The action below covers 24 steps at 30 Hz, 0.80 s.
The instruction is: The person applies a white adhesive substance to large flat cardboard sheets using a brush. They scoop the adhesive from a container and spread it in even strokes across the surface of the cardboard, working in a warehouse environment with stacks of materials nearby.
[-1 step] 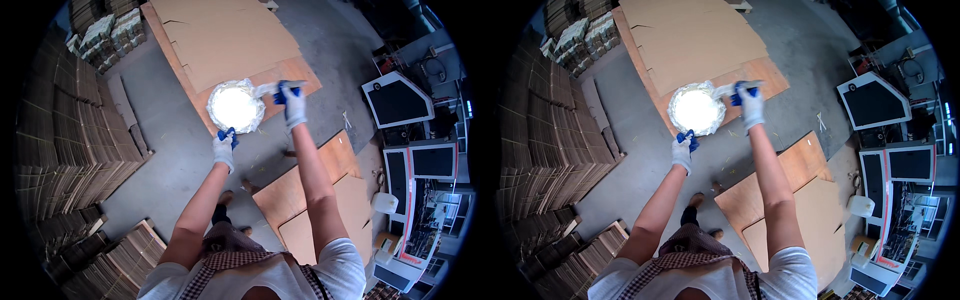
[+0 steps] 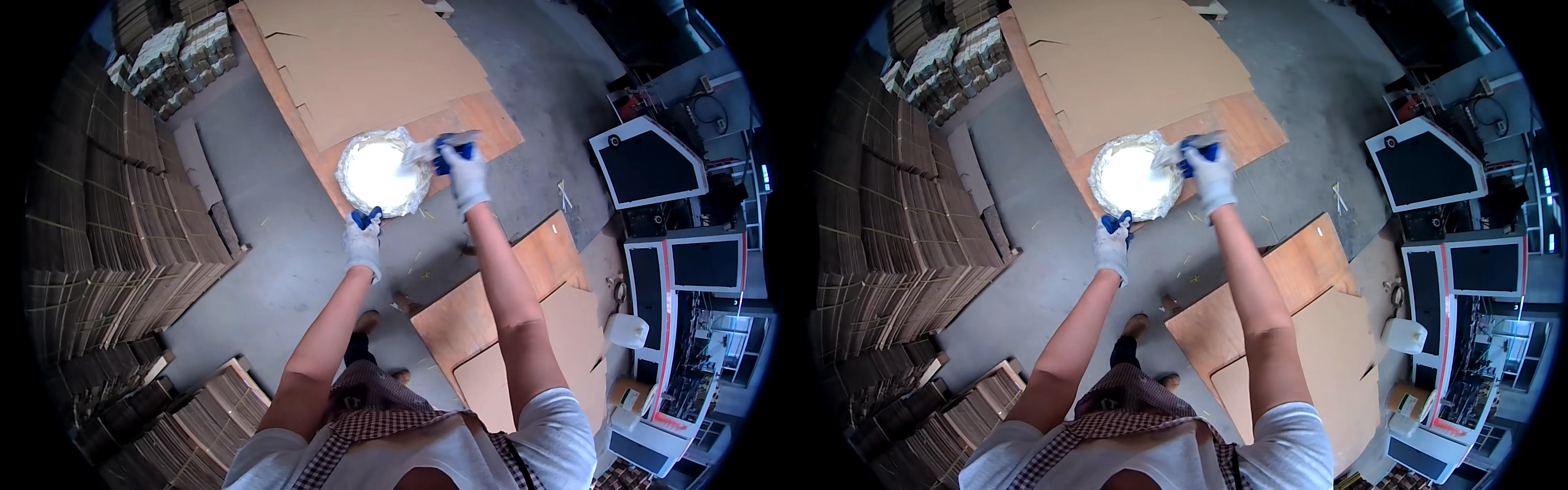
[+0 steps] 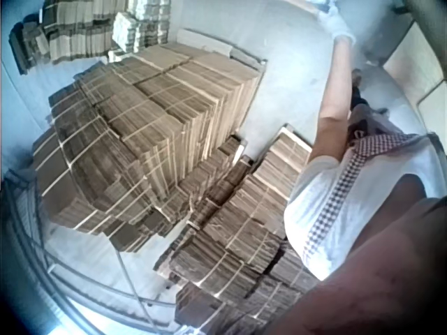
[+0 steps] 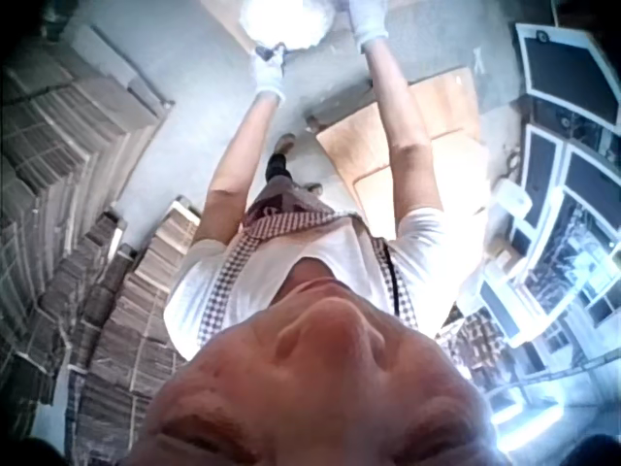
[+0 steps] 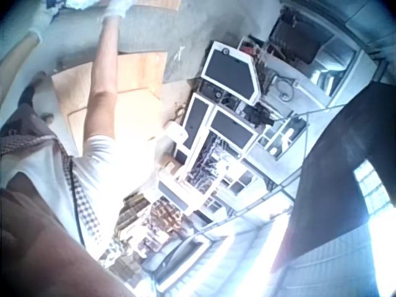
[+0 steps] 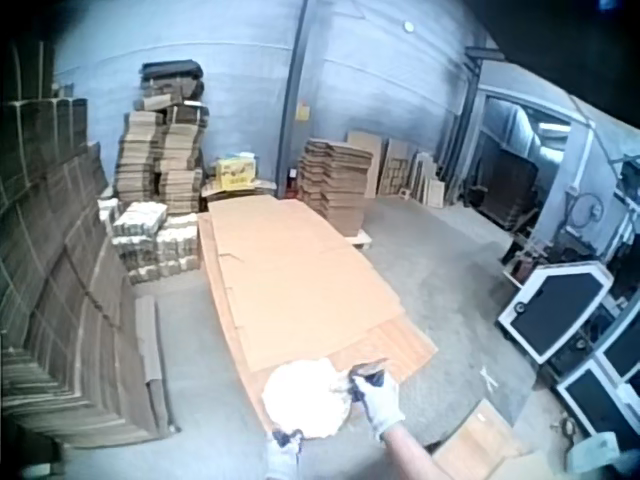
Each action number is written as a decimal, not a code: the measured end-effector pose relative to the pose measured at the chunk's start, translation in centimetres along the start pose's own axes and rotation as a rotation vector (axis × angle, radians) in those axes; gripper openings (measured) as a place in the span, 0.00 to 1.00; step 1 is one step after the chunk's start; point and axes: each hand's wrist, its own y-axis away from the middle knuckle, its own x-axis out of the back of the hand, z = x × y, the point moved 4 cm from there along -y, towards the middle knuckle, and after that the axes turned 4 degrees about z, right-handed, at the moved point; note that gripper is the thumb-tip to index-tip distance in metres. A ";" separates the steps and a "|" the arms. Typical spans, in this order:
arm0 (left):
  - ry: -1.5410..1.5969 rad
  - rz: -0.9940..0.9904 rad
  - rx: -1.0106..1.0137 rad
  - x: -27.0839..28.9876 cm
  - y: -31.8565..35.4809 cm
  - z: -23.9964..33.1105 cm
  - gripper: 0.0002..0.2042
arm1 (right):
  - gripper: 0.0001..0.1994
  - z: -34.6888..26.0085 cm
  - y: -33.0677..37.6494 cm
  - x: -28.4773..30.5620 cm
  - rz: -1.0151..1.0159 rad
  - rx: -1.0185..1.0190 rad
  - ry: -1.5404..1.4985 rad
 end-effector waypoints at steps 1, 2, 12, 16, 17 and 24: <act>-0.165 0.130 -0.179 1.5 -0.2 0.5 0.13 | 0.18 -2.3 2.5 -2.8 -0.159 -0.104 0.097; -0.310 0.214 -0.366 1.0 0.4 1.4 0.14 | 0.18 -1.0 2.6 -3.3 -0.193 0.014 0.158; -0.623 -0.001 -0.473 2.1 -1.0 3.2 0.14 | 0.16 -0.8 2.8 -5.0 -0.115 0.026 0.234; -0.264 -0.019 -0.229 3.9 -0.6 2.4 0.12 | 0.11 -0.8 3.0 -3.9 0.116 -0.441 -0.218; -0.303 0.018 -0.268 4.2 0.0 2.7 0.12 | 0.12 0.2 2.8 -3.5 0.131 -0.537 -0.335; -0.352 -0.050 -0.363 4.7 3.3 0.8 0.16 | 0.12 0.6 5.7 -5.5 -0.054 -0.460 -0.020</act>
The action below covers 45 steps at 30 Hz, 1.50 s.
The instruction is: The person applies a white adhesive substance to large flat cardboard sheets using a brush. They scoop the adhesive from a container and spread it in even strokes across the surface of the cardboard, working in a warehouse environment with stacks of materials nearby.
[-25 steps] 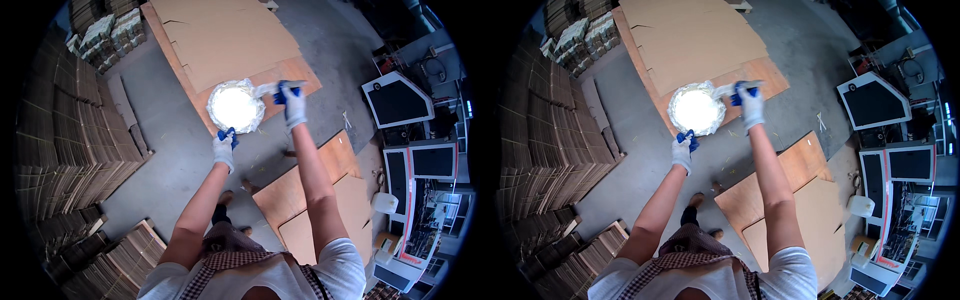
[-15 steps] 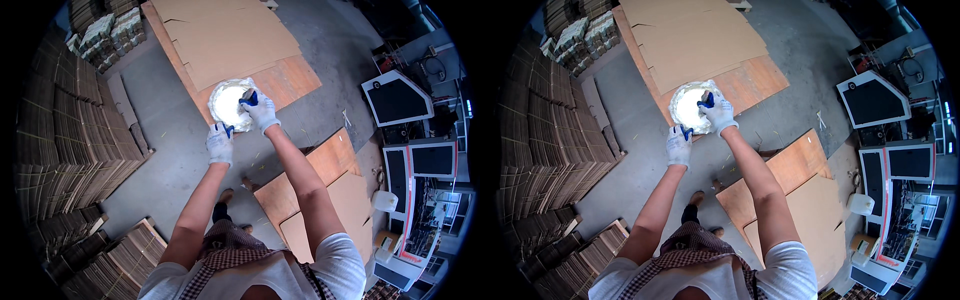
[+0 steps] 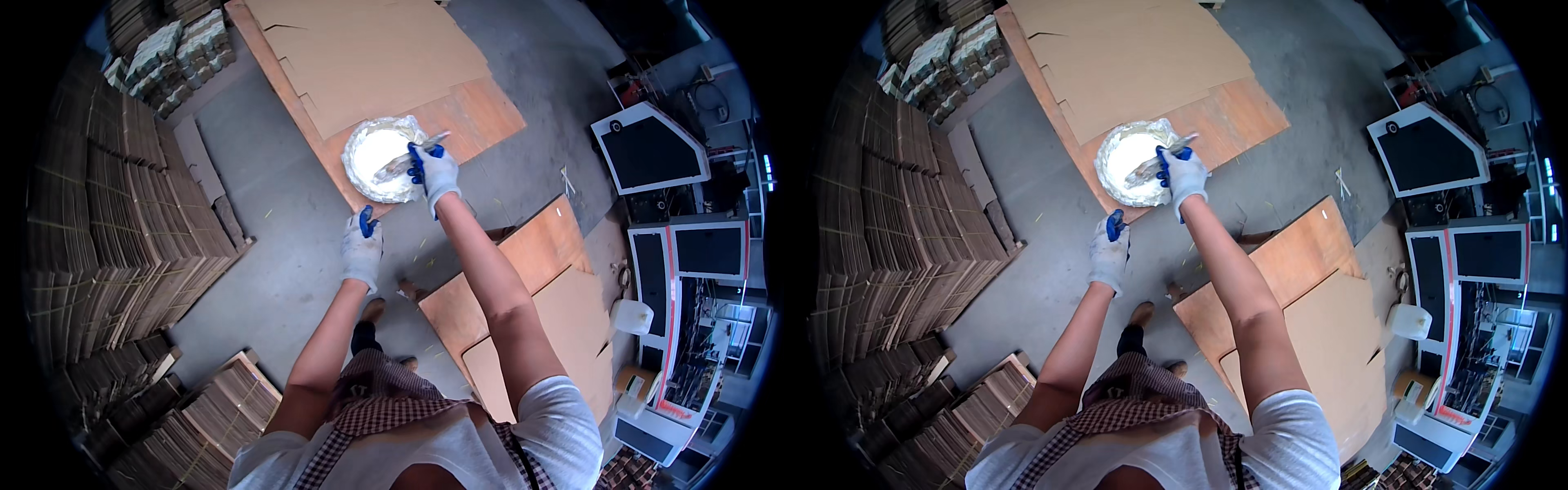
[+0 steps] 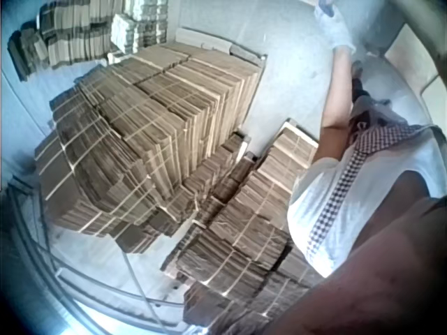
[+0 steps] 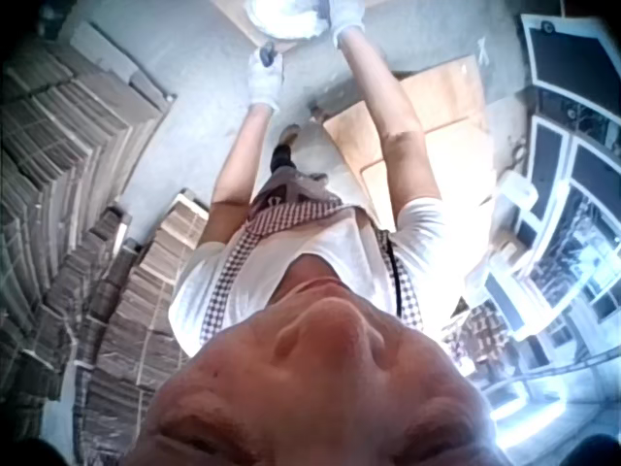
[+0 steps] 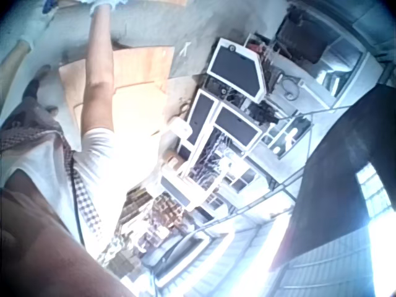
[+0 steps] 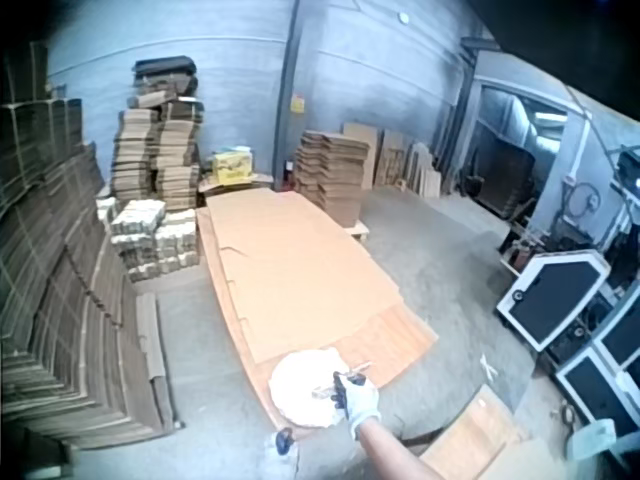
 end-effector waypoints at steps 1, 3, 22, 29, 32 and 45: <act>-0.029 -0.019 -0.039 -0.2 -0.1 0.4 0.17 | 0.13 -0.9 1.3 -0.4 -0.025 0.029 0.037; -0.056 -0.036 -0.089 -0.3 0.0 0.9 0.18 | 0.14 -0.6 1.1 -1.1 -0.106 0.038 0.001; 0.135 -0.420 -0.386 -5.5 13.9 6.7 0.16 | 0.16 7.3 17.6 22.6 -0.291 -0.124 -1.368; 0.102 -1.007 -0.885 -14.4 35.3 15.1 0.18 | 0.19 16.5 38.8 46.1 0.300 0.185 -1.418; 0.142 -1.161 -1.137 -19.5 45.9 17.3 0.18 | 0.20 22.0 49.2 54.1 0.520 0.326 -1.422; -0.271 -0.946 -1.523 -41.5 73.7 13.9 0.23 | 0.16 34.5 73.5 75.9 1.370 0.161 -0.674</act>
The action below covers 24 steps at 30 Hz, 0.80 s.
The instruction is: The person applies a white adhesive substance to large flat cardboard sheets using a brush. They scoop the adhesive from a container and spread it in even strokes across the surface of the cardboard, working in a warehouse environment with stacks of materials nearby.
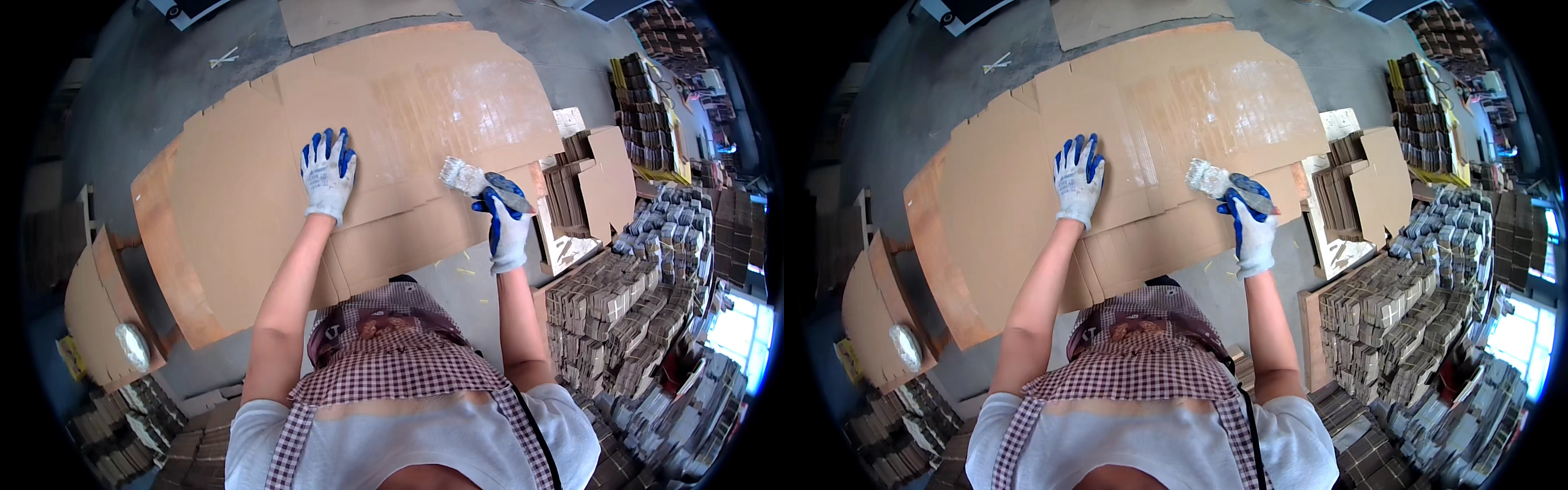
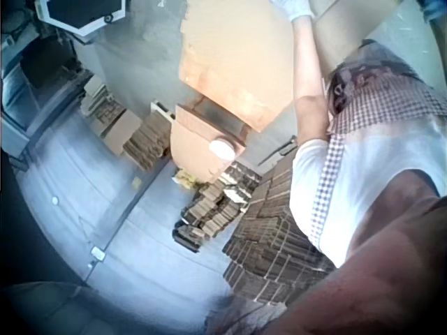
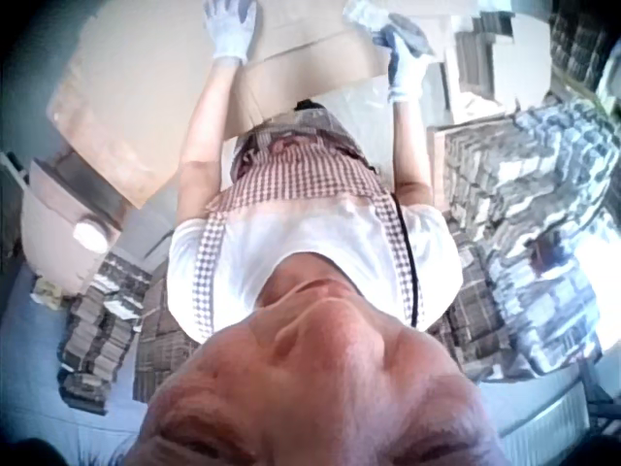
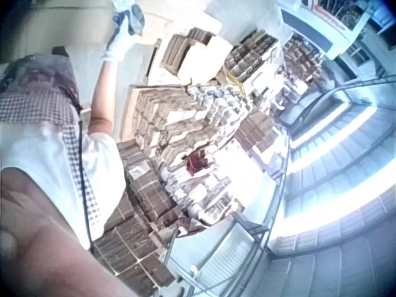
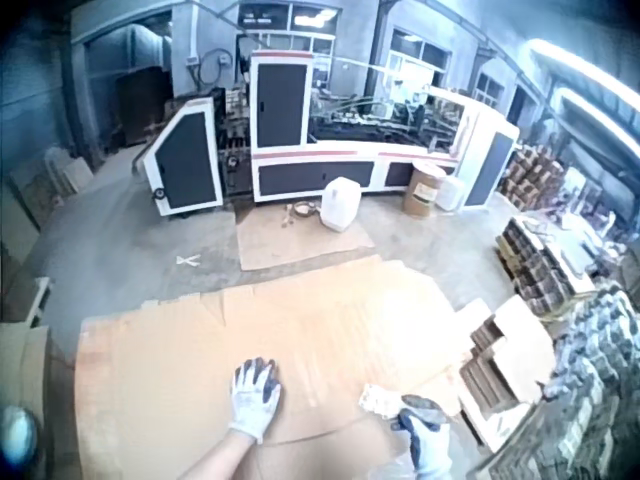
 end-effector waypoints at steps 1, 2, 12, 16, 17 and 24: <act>-0.041 0.004 0.016 -0.4 -0.2 -0.2 0.23 | 0.16 0.6 -0.7 -0.4 -0.019 -0.027 0.011; -0.074 0.003 0.031 -1.0 -0.2 -0.2 0.23 | 0.15 0.6 -0.9 -1.4 -0.031 -0.034 -0.020; -0.250 -0.090 0.061 -3.1 0.6 -0.2 0.24 | 0.14 2.6 -2.2 -9.0 -0.244 0.126 0.489; -0.215 -0.101 0.071 -3.0 0.5 0.1 0.24 | 0.15 4.1 -2.5 -10.4 -0.324 0.036 0.574; -0.198 -0.099 0.069 -3.0 0.4 0.1 0.24 | 0.16 4.3 -2.6 -10.6 -0.341 0.063 0.600; -0.228 -0.113 0.081 -2.9 0.4 -0.2 0.24 | 0.17 3.6 -4.7 -9.5 -0.288 0.272 0.861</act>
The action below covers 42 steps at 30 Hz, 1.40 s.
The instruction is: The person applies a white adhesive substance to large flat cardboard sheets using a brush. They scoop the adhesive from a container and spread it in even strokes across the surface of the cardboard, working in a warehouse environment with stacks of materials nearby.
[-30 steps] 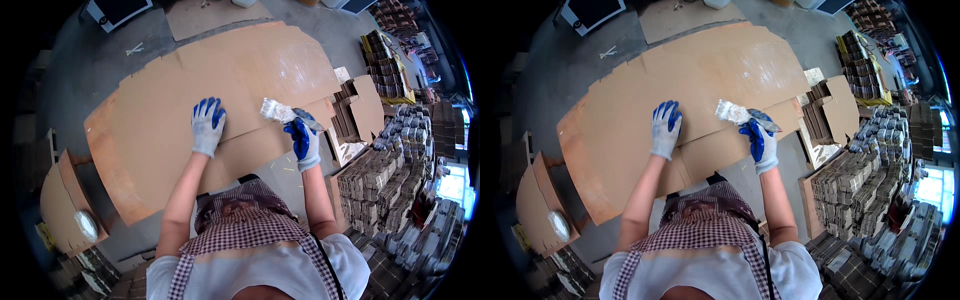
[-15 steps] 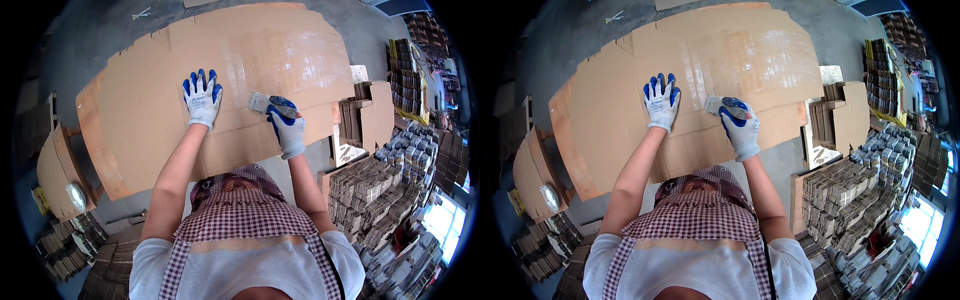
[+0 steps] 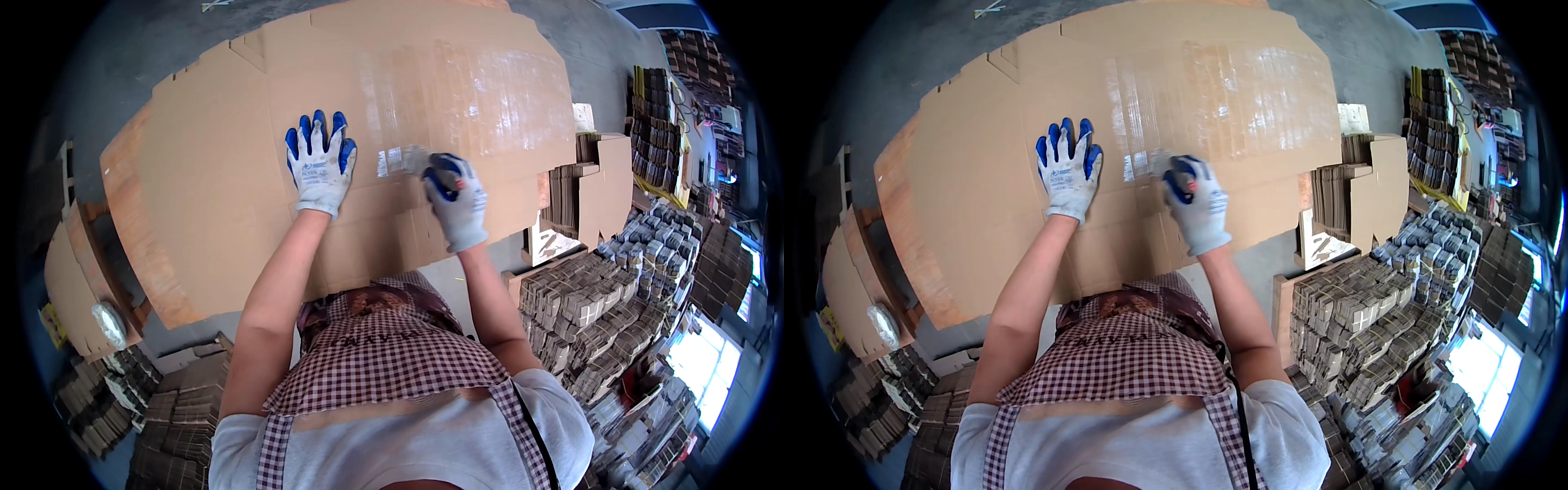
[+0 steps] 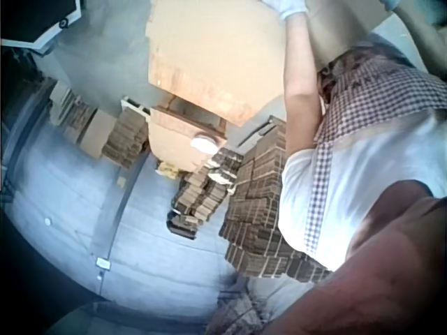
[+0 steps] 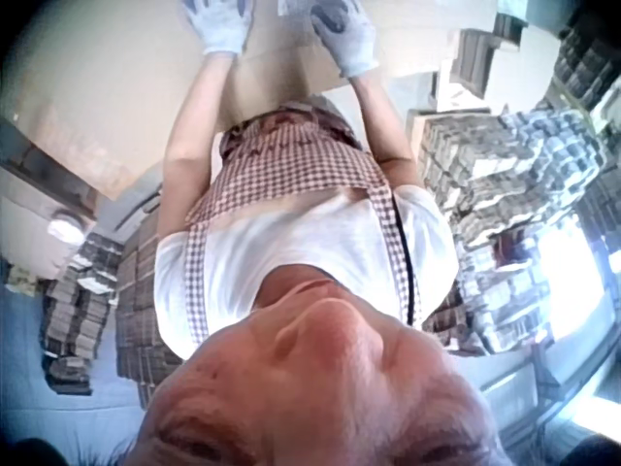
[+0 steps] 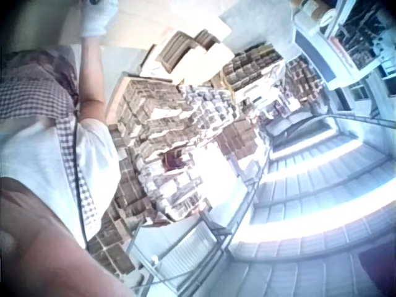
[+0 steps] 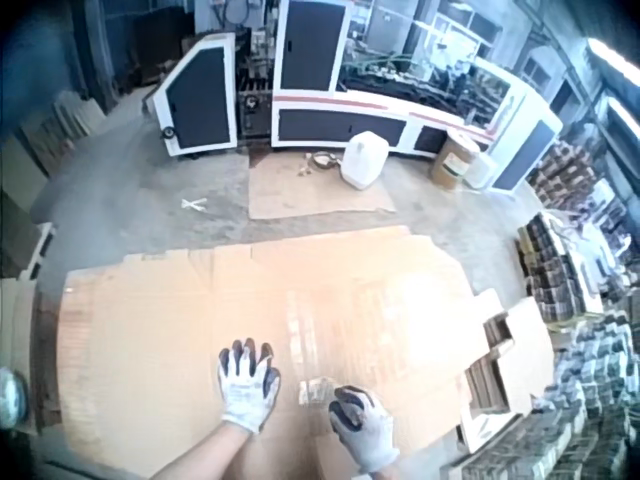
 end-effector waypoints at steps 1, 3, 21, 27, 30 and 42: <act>-0.002 0.001 -0.003 0.0 -0.1 0.0 0.24 | 0.17 0.6 -0.3 0.8 0.039 -0.050 0.027; -0.008 0.004 -0.007 0.1 -0.1 0.1 0.24 | 0.17 0.8 -0.3 1.6 0.064 0.010 0.110; 0.003 -0.008 -0.015 -0.2 -0.2 0.3 0.25 | 0.19 -3.2 1.7 -2.7 -0.125 0.200 0.098; -0.003 -0.020 0.004 0.0 -0.1 -0.1 0.25 | 0.19 -2.2 -1.5 -1.4 0.005 0.190 0.184; 0.027 -0.023 -0.002 -0.1 -0.1 0.2 0.25 | 0.18 -4.1 -1.7 -3.0 -0.093 0.230 0.115; 0.056 -0.034 0.013 0.1 -0.3 0.0 0.25 | 0.19 -3.0 -5.1 -3.5 -0.070 0.164 0.387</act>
